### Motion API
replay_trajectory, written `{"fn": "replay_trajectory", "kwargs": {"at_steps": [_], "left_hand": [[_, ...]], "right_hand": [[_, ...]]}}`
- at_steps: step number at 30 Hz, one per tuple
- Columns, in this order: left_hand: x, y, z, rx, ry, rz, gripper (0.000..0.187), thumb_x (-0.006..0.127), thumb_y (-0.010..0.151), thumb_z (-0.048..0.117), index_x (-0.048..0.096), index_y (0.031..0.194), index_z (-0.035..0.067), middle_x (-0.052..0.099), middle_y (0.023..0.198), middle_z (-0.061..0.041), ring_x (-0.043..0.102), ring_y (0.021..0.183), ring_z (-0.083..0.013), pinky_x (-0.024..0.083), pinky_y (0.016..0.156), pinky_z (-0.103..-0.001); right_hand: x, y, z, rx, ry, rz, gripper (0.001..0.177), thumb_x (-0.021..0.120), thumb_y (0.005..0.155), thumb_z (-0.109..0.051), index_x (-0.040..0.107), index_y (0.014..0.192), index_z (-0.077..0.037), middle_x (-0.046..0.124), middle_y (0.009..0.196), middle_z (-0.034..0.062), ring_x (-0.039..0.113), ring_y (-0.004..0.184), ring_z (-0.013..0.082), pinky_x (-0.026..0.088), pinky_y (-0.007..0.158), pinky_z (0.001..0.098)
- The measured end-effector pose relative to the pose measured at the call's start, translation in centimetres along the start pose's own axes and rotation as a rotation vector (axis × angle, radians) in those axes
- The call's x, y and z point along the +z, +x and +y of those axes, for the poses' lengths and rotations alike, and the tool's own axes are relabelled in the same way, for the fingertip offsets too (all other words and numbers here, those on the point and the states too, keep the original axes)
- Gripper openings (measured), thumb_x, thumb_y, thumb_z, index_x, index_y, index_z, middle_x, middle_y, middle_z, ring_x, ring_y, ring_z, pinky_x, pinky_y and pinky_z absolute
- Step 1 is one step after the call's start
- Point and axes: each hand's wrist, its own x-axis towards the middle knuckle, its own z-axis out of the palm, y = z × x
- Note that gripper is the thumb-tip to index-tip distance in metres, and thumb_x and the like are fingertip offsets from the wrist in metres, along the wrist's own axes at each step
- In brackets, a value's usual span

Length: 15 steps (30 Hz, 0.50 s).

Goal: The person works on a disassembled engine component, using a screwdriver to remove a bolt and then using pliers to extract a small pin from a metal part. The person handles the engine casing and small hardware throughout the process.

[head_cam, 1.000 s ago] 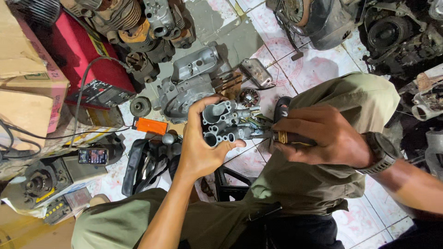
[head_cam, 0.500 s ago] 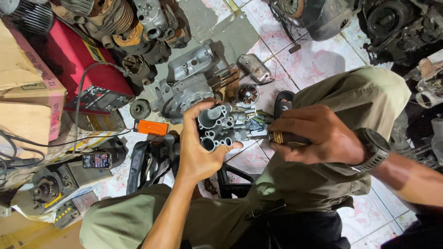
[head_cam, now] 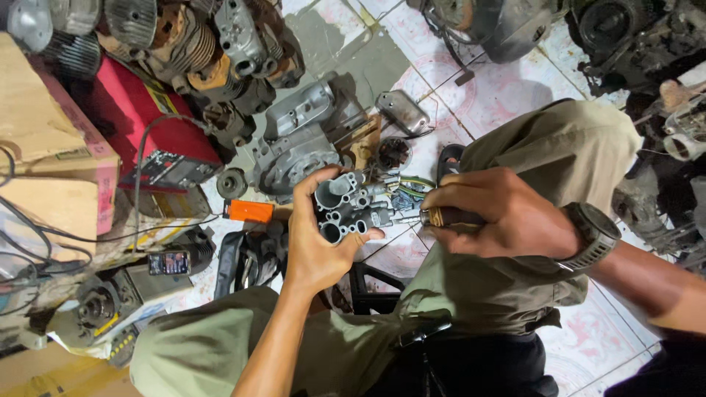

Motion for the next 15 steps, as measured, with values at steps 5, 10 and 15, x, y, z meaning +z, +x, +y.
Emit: {"fn": "replay_trajectory", "kwargs": {"at_steps": [5,10,15], "left_hand": [[0.7,-0.1,0.9,-0.021,0.033,-0.035,0.076,0.081,0.060,0.024,0.044,0.125,0.008,0.052,0.126,-0.010,0.052,0.118,-0.0223,0.039,0.102,-0.033],[1.2,0.4,0.5,-0.067,0.055,-0.039,0.077,0.082,0.058,0.026,0.046,0.125,0.011,0.054,0.125,-0.006,0.054,0.115,-0.0207,0.040,0.099,-0.032],[0.8,0.6,-1.0,0.007,0.076,-0.055,0.078,0.082,0.061,0.031,0.045,0.127,0.010,0.053,0.130,-0.009,0.051,0.122,-0.0243,0.038,0.103,-0.037]], "right_hand": [[-1.1,-0.5,-0.8,0.008,-0.011,0.026,0.021,0.067,0.082,-0.021,0.062,0.092,-0.003,0.061,0.074,0.0080,0.056,0.056,0.0238,0.043,0.050,0.0339],[-1.4,-1.0,-0.5,0.014,-0.075,0.024,0.026,0.065,0.084,-0.026,0.063,0.094,-0.003,0.063,0.077,0.0079,0.059,0.059,0.0237,0.046,0.051,0.0352],[-1.5,-1.3,0.1,0.051,-0.137,0.043,0.030,0.070,0.079,-0.027,0.065,0.094,-0.001,0.067,0.083,0.0104,0.065,0.071,0.0258,0.051,0.061,0.0361]]}}
